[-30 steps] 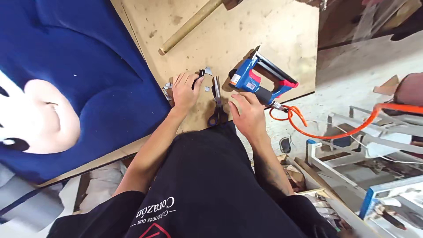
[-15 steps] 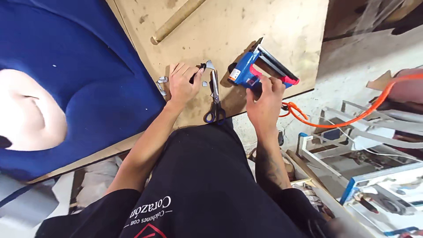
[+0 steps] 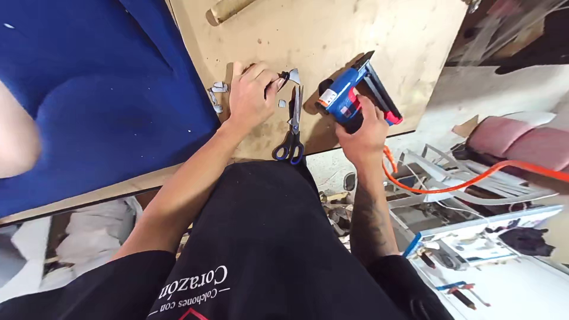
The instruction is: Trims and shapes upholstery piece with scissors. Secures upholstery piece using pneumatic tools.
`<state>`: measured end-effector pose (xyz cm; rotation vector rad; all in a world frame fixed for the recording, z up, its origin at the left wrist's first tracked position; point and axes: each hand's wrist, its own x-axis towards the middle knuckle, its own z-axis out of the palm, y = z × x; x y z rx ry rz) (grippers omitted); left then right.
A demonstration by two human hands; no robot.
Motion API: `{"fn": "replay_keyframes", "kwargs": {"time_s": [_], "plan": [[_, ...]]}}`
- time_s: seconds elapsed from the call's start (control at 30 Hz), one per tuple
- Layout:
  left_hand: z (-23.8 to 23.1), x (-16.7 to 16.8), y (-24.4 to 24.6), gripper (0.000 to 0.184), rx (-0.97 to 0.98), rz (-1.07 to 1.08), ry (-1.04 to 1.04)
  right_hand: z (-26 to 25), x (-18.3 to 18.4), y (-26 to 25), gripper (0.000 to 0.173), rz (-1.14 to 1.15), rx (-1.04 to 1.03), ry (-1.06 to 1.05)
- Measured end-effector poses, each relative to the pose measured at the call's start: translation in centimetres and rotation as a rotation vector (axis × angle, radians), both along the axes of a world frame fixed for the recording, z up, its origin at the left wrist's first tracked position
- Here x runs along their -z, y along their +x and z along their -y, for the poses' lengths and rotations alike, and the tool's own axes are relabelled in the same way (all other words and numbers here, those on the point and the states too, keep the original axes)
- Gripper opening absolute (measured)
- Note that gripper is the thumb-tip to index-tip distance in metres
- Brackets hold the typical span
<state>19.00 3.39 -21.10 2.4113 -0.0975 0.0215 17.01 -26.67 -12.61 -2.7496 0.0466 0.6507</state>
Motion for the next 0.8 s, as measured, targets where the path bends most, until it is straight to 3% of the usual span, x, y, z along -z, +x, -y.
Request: {"fn": "replay_keyframes", "kwargs": {"time_s": [0.1,0.2,0.23,0.37,0.8], "plan": [[-0.1,-0.3,0.4,0.031,0.026,-0.091,0.040,-1.7,-2.2,0.3,0.074,-0.061,-0.006,-0.051],[-0.2,-0.5,0.2,0.033,0.039,-0.141,0.051,-4.1,-4.9,-0.4,0.038,0.041,-0.094,-0.081],[-0.2,-0.5,0.3,0.034,0.046,-0.145,0.052,-4.8,-5.3,-0.5,0.035,0.080,-0.113,-0.046],[-0.6,-0.5,0.3,0.036,0.097,-0.127,0.027,-7.9,-4.8,-0.5,0.030,0.164,-0.169,0.108],[-1.0,0.0,-0.2,0.024,0.099,-0.012,-0.101,-10.3,-3.2,0.9,0.024,0.166,-0.253,0.049]]}}
